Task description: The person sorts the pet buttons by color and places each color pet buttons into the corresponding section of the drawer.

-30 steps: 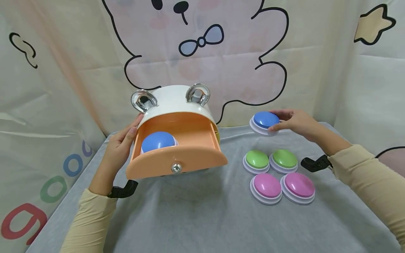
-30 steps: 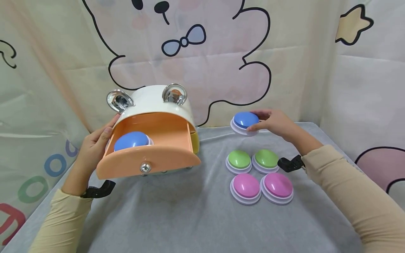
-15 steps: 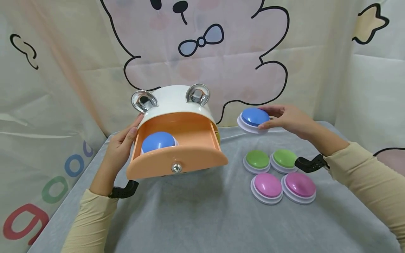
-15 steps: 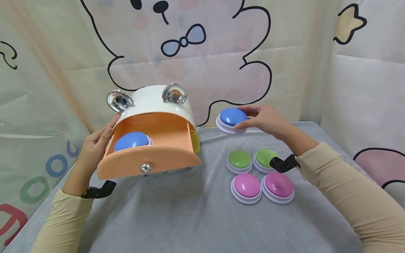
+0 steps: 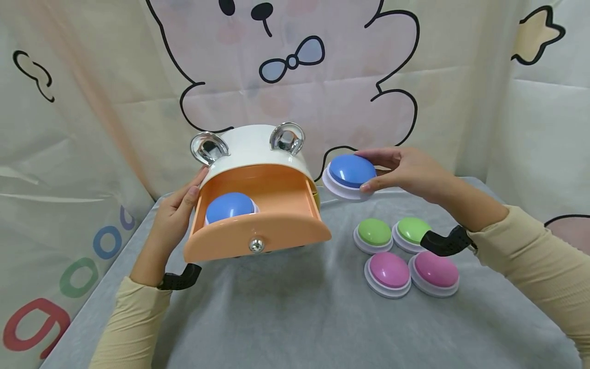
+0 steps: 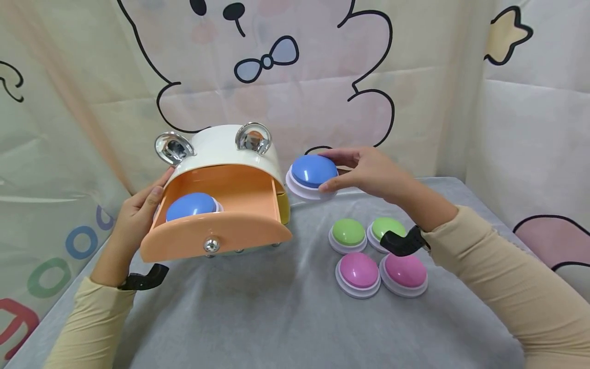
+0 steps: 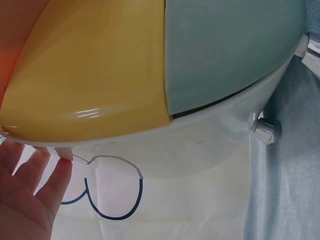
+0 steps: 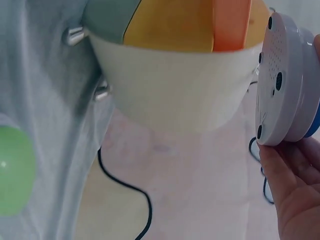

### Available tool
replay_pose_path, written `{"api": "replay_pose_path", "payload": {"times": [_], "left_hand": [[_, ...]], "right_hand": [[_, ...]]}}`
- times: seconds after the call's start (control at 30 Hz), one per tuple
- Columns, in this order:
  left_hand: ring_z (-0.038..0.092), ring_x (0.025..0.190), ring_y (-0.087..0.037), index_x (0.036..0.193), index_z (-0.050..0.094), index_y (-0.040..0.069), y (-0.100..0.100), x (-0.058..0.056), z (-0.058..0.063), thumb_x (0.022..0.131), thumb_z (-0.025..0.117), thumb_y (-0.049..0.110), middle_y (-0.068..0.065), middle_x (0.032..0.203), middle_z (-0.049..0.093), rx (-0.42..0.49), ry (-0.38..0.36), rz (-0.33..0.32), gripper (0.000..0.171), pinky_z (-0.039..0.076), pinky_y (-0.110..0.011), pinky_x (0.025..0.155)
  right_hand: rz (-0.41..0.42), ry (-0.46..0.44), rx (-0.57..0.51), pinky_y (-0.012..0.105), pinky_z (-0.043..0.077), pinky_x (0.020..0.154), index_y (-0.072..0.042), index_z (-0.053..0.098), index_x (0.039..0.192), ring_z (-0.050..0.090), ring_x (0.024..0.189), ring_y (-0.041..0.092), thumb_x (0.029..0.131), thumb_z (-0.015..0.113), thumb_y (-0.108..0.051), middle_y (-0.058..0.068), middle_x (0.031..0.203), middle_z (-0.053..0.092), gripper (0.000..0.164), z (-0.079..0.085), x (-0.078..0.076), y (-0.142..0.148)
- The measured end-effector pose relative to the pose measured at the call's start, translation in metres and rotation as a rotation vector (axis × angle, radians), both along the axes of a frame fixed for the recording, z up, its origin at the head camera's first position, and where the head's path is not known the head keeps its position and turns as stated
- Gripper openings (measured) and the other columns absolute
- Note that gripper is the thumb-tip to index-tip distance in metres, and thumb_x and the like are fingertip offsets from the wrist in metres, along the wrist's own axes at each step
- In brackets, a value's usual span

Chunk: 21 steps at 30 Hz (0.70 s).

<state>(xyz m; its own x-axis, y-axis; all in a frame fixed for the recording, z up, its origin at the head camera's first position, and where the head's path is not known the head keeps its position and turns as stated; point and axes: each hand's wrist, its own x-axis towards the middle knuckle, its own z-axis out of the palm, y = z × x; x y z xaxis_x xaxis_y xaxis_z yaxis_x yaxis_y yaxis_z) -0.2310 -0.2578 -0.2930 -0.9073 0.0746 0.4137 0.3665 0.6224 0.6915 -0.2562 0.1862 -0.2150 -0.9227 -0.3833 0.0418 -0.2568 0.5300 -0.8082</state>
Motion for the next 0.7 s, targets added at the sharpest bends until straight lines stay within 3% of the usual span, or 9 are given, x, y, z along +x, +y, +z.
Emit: {"api": "replay_pose_path", "payload": {"times": [0.27, 0.53, 0.7], "left_hand": [[0.036, 0.148, -0.019, 0.15, 0.041, 0.036, 0.0, 0.002, 0.001, 0.108, 0.036, 0.038, 0.01, 0.158, 0.038, 0.021, 0.019, 0.0, 0.042, 0.038, -0.036, 0.115], [0.036, 0.148, -0.019, 0.15, 0.042, 0.036, 0.0, 0.002, 0.002, 0.108, 0.036, 0.038, 0.009, 0.159, 0.038, 0.027, 0.019, -0.007, 0.042, 0.038, -0.036, 0.115], [0.035, 0.149, -0.021, 0.15, 0.04, 0.037, 0.001, 0.002, 0.001, 0.108, 0.035, 0.04, 0.01, 0.159, 0.036, 0.028, 0.002, -0.009, 0.043, 0.039, -0.045, 0.113]], "right_hand": [[0.038, 0.02, -0.048, 0.034, 0.055, 0.1, -0.017, 0.057, 0.141, 0.054, 0.135, 0.028, 0.081, 0.083, -0.022, 0.005, 0.145, 0.056, 0.066, 0.009, 0.013, -0.021], [0.054, 0.042, -0.045, 0.039, 0.056, 0.099, -0.021, 0.059, 0.14, 0.055, 0.134, 0.027, 0.081, 0.083, -0.026, 0.004, 0.143, 0.058, 0.063, 0.014, 0.018, -0.035], [0.075, 0.04, -0.056, 0.042, 0.056, 0.1, -0.02, 0.06, 0.139, 0.057, 0.132, 0.026, 0.081, 0.083, -0.025, 0.004, 0.141, 0.06, 0.063, 0.016, 0.021, -0.044]]}}
